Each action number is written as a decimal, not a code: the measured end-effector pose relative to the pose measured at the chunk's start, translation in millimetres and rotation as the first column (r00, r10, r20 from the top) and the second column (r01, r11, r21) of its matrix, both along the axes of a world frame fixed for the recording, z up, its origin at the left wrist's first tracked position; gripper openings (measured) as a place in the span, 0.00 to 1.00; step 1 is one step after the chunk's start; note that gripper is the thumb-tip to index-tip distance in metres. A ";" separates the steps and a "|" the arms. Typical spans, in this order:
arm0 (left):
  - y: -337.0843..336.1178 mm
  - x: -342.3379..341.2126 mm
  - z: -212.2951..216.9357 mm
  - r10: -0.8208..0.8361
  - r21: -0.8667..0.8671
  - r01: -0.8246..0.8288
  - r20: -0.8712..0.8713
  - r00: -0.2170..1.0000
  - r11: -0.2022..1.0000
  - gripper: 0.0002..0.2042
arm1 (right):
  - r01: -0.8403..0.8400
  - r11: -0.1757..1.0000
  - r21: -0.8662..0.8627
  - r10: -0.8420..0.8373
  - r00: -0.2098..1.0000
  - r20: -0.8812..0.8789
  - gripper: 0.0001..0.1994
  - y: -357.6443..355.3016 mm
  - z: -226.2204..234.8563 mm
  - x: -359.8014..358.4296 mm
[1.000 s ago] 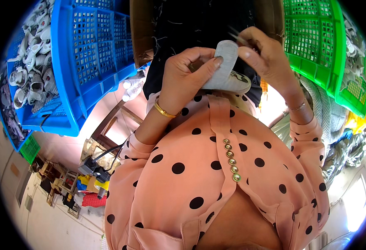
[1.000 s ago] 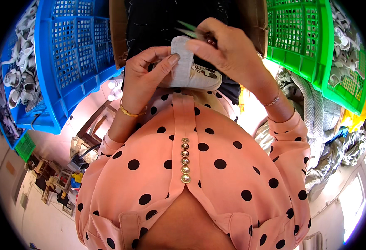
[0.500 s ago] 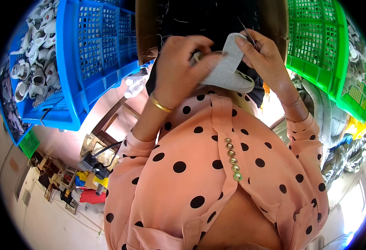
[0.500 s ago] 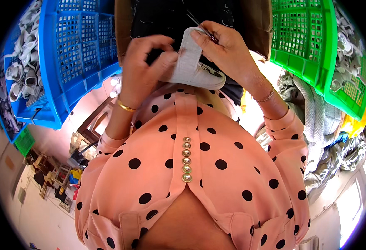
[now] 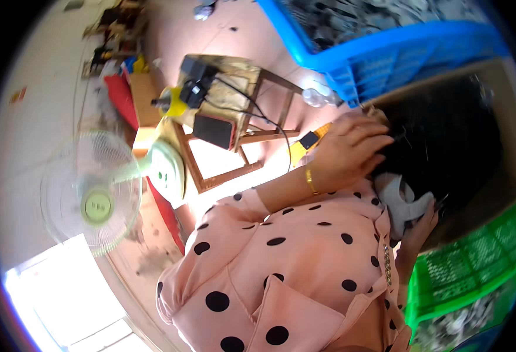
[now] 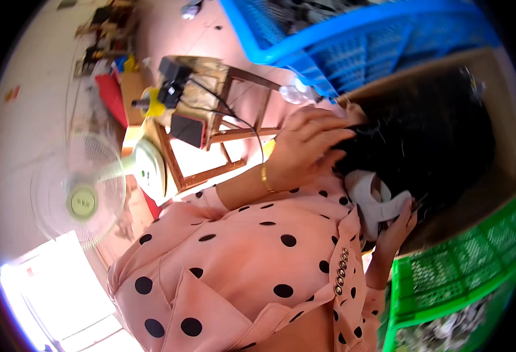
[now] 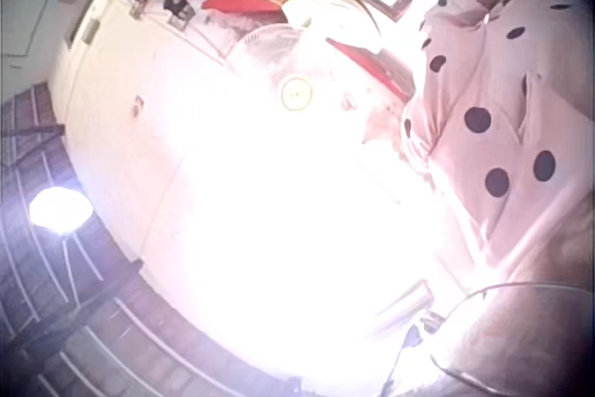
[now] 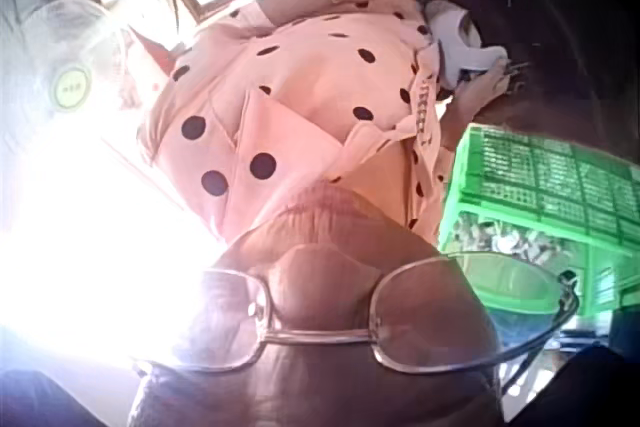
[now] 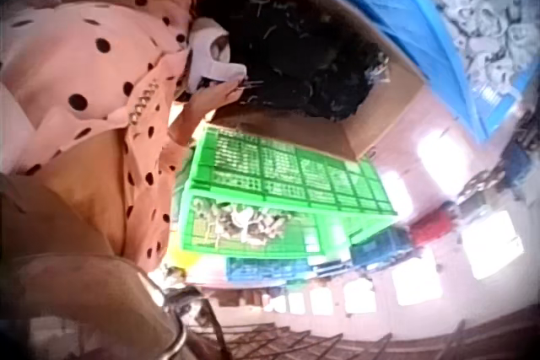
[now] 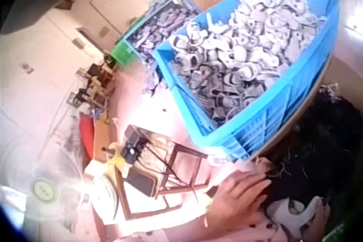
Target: The person sits on the floor and uses a small blade to trim loose threads and excess material from the edges of white slippers. They handle the slippers one at a time, picking them from a blue crate, trimming them, and placing them into a green crate.
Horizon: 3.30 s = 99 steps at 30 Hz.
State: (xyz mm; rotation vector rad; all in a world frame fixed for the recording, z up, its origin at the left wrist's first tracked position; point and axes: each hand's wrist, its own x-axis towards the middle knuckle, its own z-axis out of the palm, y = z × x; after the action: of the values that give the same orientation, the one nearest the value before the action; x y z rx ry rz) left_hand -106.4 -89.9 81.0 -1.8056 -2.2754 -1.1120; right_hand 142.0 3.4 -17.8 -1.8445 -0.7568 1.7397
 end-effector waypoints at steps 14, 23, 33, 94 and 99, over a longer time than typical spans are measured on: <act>-197.2 -71.1 -35.2 0.994 -0.090 -0.990 0.038 0.104 0.107 0.36 | -0.242 0.969 0.056 0.248 0.957 -0.153 0.29 32.9 -30.9 12.3; -214.7 -124.4 -48.9 0.970 -0.424 -0.900 0.156 -0.187 -0.105 0.58 | -0.276 0.960 0.041 0.278 0.933 -0.228 0.28 30.4 -26.0 2.8; -232.5 -127.6 -48.7 0.973 -0.527 -0.847 0.224 -0.063 0.067 0.54 | -0.332 0.941 0.068 0.339 0.927 -0.158 0.29 29.4 -18.8 -4.1; -229.9 -95.5 -33.9 0.984 -0.231 -0.972 -0.158 0.080 0.042 0.47 | -0.923 0.060 0.381 0.479 0.361 0.800 0.22 44.0 -66.5 47.1; -243.6 -85.8 -35.0 0.962 -0.225 -0.970 0.272 0.029 0.093 0.45 | -0.420 0.903 0.089 0.429 0.891 -0.147 0.23 30.7 -3.0 -9.4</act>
State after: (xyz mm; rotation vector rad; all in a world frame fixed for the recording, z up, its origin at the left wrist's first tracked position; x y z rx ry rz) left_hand -192.2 -333.4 46.1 0.4089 -2.6597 -1.0420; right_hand 132.6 34.1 -20.8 -1.5525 -1.1981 2.0821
